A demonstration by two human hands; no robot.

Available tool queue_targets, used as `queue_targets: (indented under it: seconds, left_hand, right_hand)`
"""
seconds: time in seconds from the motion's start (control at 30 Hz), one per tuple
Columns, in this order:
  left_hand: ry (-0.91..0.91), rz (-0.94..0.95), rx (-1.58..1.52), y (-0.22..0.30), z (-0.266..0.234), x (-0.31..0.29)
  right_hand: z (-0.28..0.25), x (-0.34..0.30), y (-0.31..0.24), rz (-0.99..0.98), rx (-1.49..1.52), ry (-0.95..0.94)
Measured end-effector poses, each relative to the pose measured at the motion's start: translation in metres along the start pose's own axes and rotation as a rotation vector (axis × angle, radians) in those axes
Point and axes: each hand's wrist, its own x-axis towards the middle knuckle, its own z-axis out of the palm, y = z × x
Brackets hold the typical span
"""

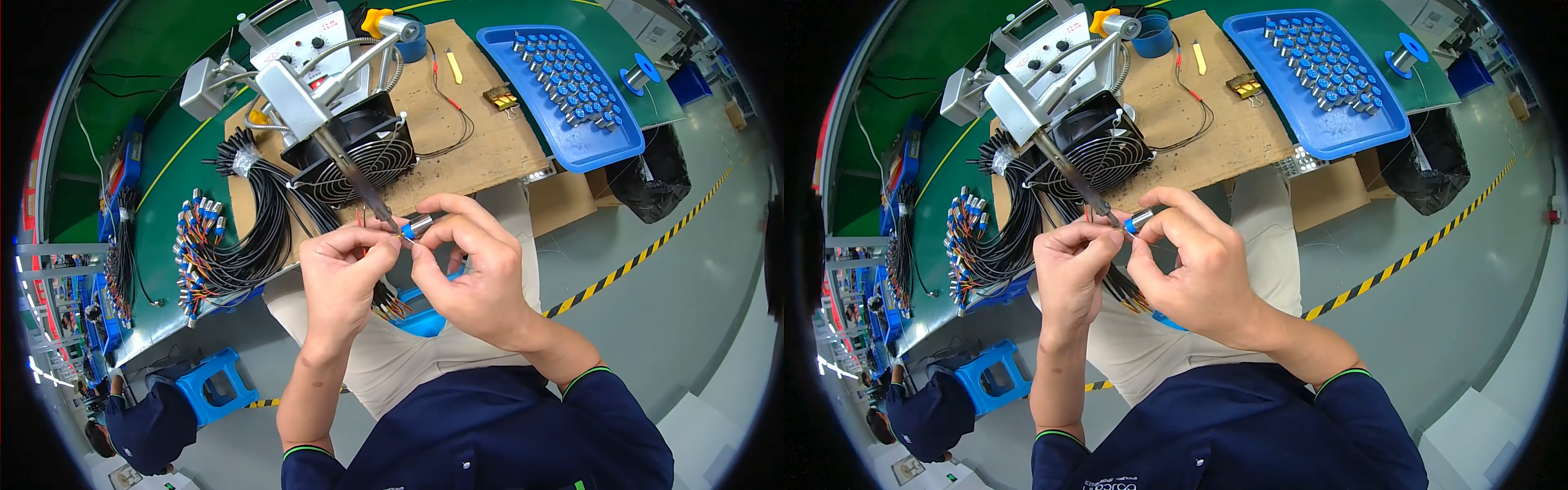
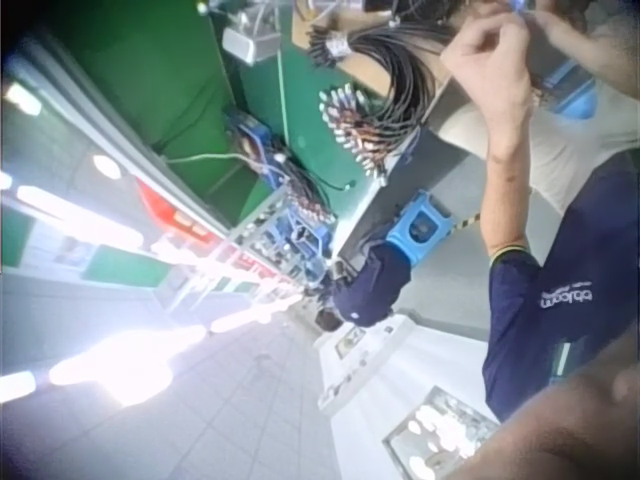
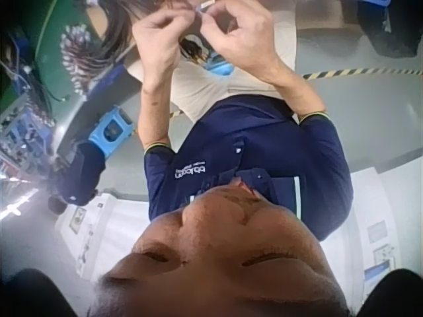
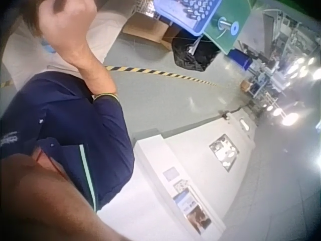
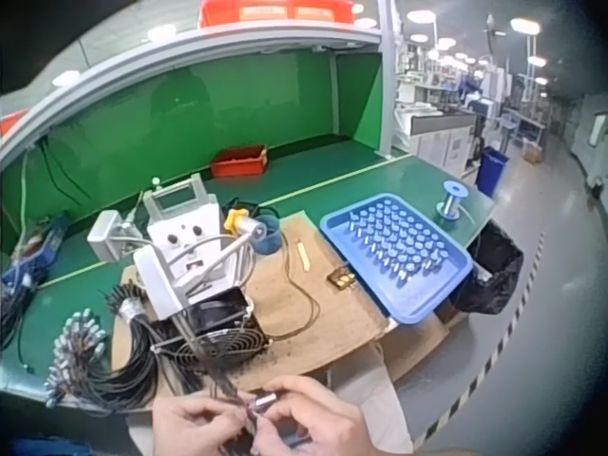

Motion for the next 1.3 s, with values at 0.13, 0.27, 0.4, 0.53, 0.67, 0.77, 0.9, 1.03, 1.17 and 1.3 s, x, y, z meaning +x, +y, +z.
queue_targets:
  seconds: [0.13, 0.27, 0.4, 0.53, 0.67, 0.77, 0.9, 1.03, 1.17, 1.3]
  left_hand:
    - [-0.006, 0.005, -0.004, 0.004, 0.001, -0.001]
    - [-0.012, 0.003, -0.01, 0.005, 0.002, -0.001]
    - [0.001, -0.012, -0.015, 0.004, 0.0, -0.002]
    - [0.023, -0.021, -0.015, 0.004, 0.002, -0.002]
    - [0.02, -0.01, -0.018, 0.004, 0.002, -0.002]
    - [0.026, -0.011, -0.015, 0.005, 0.002, -0.002]
    - [0.029, -0.02, -0.004, 0.005, 0.002, -0.002]
    - [0.023, -0.035, 0.003, 0.001, 0.001, -0.002]
    - [0.008, -0.043, 0.005, -0.001, 0.0, -0.003]
    - [0.013, -0.062, 0.006, -0.003, -0.001, -0.003]
  right_hand:
    - [-0.001, 0.0, -0.001, -0.004, -0.013, -0.008]
    - [0.002, 0.0, 0.002, -0.036, 0.004, 0.015]
    - [-0.001, 0.001, -0.004, 0.033, -0.014, -0.025]
    - [-0.001, 0.002, -0.004, 0.005, -0.029, -0.021]
    - [0.0, 0.002, -0.004, 0.002, -0.033, -0.02]
    - [-0.004, 0.002, -0.01, 0.091, -0.042, -0.066]
    - [-0.002, 0.002, -0.006, 0.015, -0.016, -0.023]
    - [-0.002, -0.001, -0.004, 0.058, -0.029, -0.05]
    - [-0.001, -0.004, -0.001, 0.051, -0.027, -0.046]
    - [-0.002, -0.005, -0.001, 0.034, -0.026, -0.048]
